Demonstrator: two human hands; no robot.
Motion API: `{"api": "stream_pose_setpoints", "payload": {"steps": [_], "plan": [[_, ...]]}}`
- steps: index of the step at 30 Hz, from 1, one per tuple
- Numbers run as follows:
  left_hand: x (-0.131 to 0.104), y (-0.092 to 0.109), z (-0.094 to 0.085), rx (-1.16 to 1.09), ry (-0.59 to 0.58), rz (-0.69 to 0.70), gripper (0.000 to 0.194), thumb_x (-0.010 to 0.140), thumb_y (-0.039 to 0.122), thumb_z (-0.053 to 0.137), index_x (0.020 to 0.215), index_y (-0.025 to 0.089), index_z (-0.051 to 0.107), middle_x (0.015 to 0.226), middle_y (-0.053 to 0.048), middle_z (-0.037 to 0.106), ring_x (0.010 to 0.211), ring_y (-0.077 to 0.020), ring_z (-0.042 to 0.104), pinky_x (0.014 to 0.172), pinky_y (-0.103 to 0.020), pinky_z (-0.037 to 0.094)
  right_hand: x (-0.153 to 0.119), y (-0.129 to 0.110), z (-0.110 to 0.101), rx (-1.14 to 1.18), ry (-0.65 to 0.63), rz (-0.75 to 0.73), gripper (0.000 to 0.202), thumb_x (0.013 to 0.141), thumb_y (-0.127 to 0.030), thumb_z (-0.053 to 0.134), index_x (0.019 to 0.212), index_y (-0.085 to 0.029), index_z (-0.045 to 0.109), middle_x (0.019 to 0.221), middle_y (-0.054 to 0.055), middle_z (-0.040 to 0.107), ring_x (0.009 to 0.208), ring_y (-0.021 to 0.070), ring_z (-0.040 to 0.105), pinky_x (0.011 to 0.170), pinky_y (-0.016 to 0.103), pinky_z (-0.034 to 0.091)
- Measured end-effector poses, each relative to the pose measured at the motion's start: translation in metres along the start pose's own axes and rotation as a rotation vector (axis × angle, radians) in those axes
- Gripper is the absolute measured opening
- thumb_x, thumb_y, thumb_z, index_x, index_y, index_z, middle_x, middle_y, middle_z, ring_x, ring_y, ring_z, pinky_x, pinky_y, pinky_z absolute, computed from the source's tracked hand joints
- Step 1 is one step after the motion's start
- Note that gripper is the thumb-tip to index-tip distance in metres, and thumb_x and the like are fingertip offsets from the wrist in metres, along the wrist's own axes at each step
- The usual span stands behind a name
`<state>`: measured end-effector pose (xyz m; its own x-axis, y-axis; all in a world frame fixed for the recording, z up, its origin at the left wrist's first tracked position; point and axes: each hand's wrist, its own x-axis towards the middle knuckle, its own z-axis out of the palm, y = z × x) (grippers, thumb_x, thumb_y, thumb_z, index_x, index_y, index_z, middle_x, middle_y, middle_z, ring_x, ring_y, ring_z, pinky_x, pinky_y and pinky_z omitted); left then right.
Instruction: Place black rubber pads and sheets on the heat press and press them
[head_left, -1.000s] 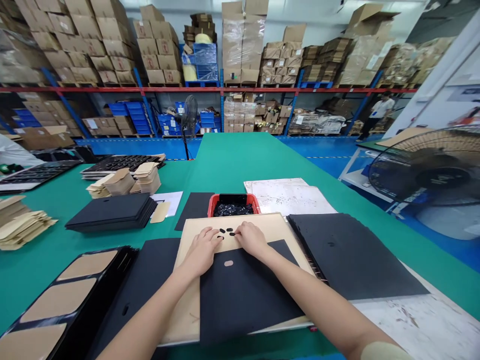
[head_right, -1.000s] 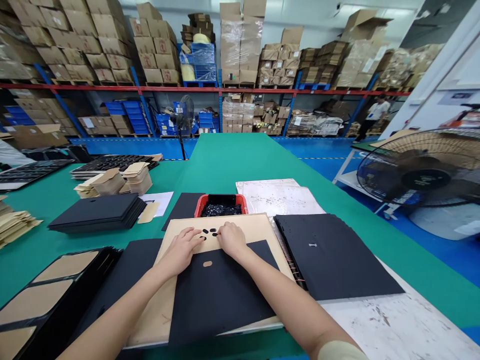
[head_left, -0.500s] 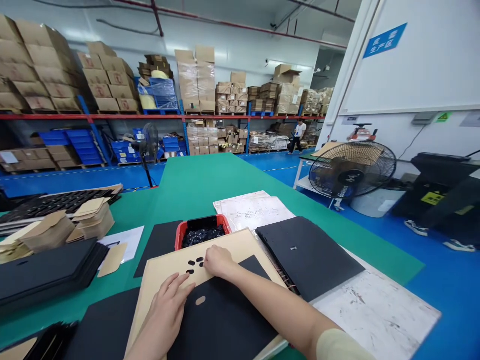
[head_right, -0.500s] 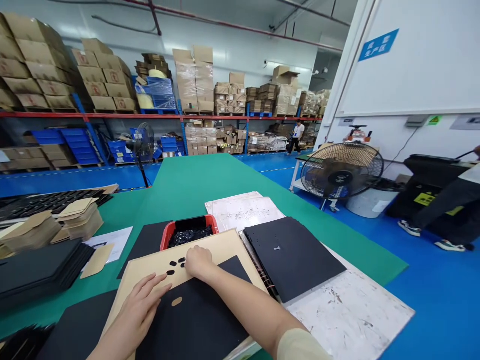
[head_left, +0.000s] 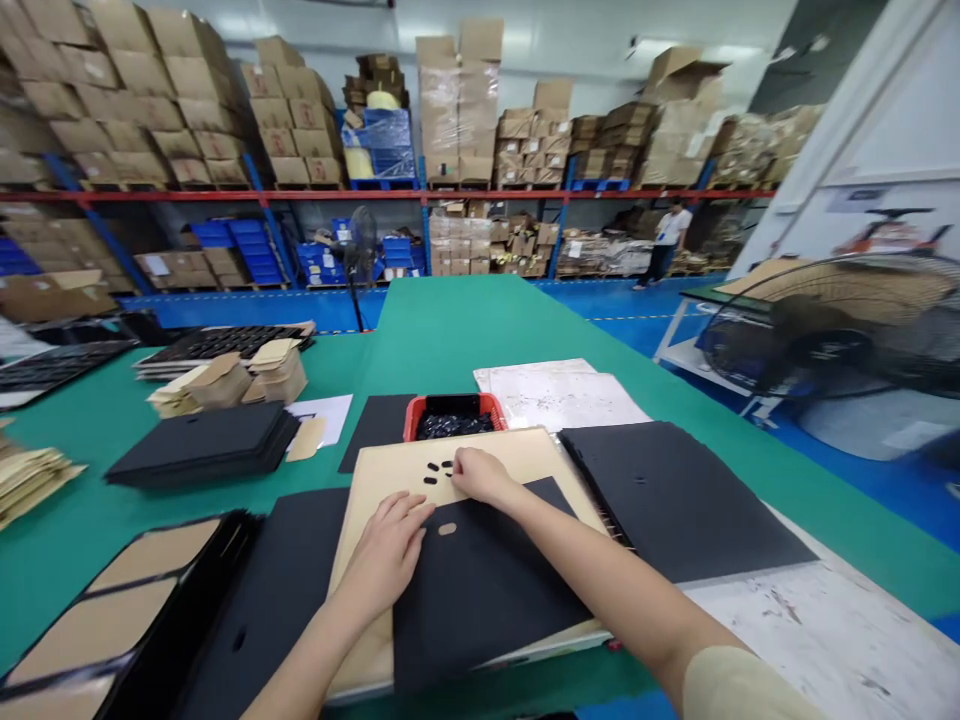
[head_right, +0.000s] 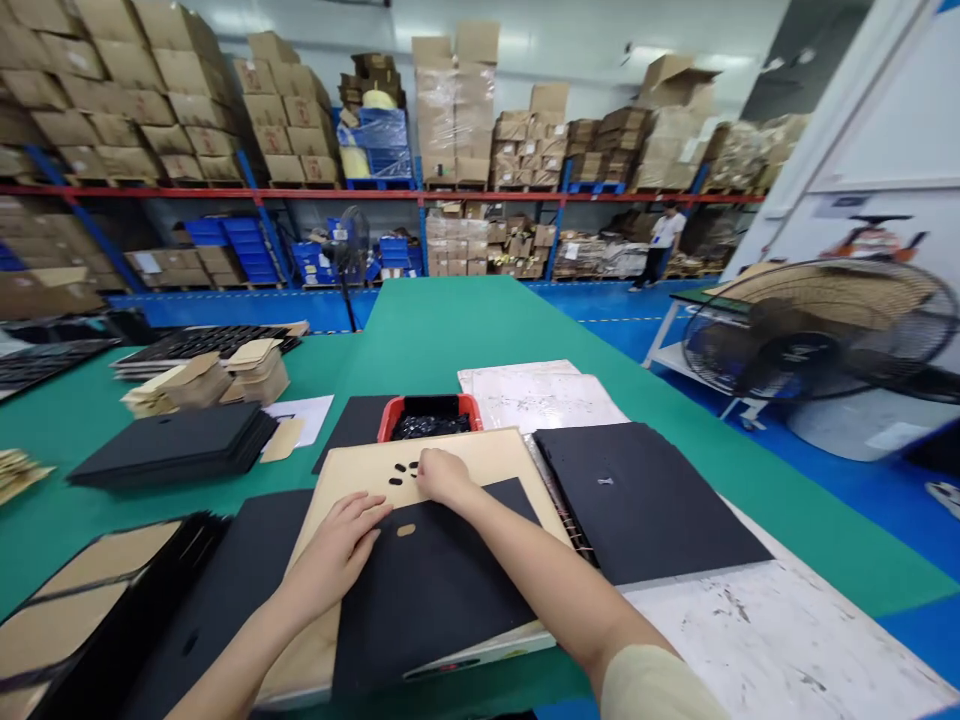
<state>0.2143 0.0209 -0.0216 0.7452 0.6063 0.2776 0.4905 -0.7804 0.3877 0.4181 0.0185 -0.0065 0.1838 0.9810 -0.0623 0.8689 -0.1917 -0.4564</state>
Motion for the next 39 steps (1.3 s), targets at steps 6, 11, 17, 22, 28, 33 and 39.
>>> {"api": "stream_pose_setpoints", "payload": {"steps": [6,11,17,22,28,33,39], "plan": [[0.001,0.012,-0.006,-0.049,0.05,-0.14,0.03,0.09,0.032,0.045,0.117,0.02,0.054,0.108,-0.008,0.061,0.105,-0.0232,0.052,0.091,-0.04,0.045,-0.037,-0.009,-0.002,0.221,-0.117,-0.217,0.007,0.076,-0.01,0.055,0.075,-0.017,0.055,0.073,-0.001,0.062,0.066,0.0101,0.056,0.058,0.018,0.038],[0.004,0.028,-0.007,-0.042,-0.059,-0.084,0.028,0.092,0.025,0.037,0.081,0.02,0.062,0.083,-0.005,0.061,0.088,-0.0199,0.055,0.08,-0.034,0.045,-0.064,-0.017,-0.008,0.256,-0.11,-0.279,0.012,0.074,-0.008,0.054,0.069,-0.018,0.051,0.065,-0.003,0.055,0.06,0.0101,0.05,0.054,0.02,0.034],[0.001,0.033,-0.002,-0.217,0.049,-0.139,0.026,0.09,0.025,0.038,0.074,0.02,0.058,0.078,-0.004,0.059,0.081,-0.0186,0.053,0.073,-0.031,0.044,-0.066,-0.008,0.004,0.702,-0.083,-0.172,0.018,0.076,-0.019,0.056,0.093,-0.018,0.05,0.073,-0.003,0.057,0.065,0.0109,0.054,0.062,0.024,0.044],[-0.001,0.032,-0.002,-0.354,0.035,-0.199,0.024,0.088,0.025,0.04,0.073,0.02,0.058,0.076,-0.002,0.061,0.079,-0.0177,0.055,0.071,-0.029,0.044,-0.067,-0.006,0.001,0.901,-0.292,-0.051,0.019,0.076,-0.034,0.06,0.073,-0.015,0.056,0.071,0.001,0.059,0.061,0.0094,0.052,0.059,0.023,0.043],[0.001,0.033,-0.003,-0.368,-0.002,-0.218,0.024,0.088,0.025,0.042,0.072,0.019,0.059,0.077,-0.002,0.064,0.08,-0.0177,0.058,0.071,-0.028,0.044,-0.069,-0.004,0.0,0.779,-0.233,-0.107,0.018,0.078,-0.033,0.056,0.074,-0.015,0.058,0.068,0.0,0.058,0.06,0.0104,0.051,0.057,0.022,0.04],[-0.002,0.025,0.001,-0.219,-0.054,-0.156,0.028,0.092,0.026,0.039,0.089,0.019,0.066,0.092,-0.005,0.069,0.093,-0.0199,0.061,0.084,-0.033,0.047,-0.07,0.0,-0.004,0.509,-0.111,-0.191,0.012,0.081,-0.024,0.053,0.072,-0.017,0.057,0.064,-0.001,0.056,0.059,0.0111,0.05,0.054,0.022,0.034],[-0.025,-0.004,0.025,0.096,-0.182,0.013,0.045,0.088,0.009,0.033,0.126,0.022,0.053,0.138,-0.002,0.049,0.131,-0.0192,0.039,0.107,-0.038,0.036,-0.068,0.008,-0.008,0.487,-0.162,0.013,0.012,0.083,-0.017,0.052,0.071,-0.017,0.052,0.063,-0.002,0.058,0.05,0.0082,0.049,0.049,0.02,0.035]]}}
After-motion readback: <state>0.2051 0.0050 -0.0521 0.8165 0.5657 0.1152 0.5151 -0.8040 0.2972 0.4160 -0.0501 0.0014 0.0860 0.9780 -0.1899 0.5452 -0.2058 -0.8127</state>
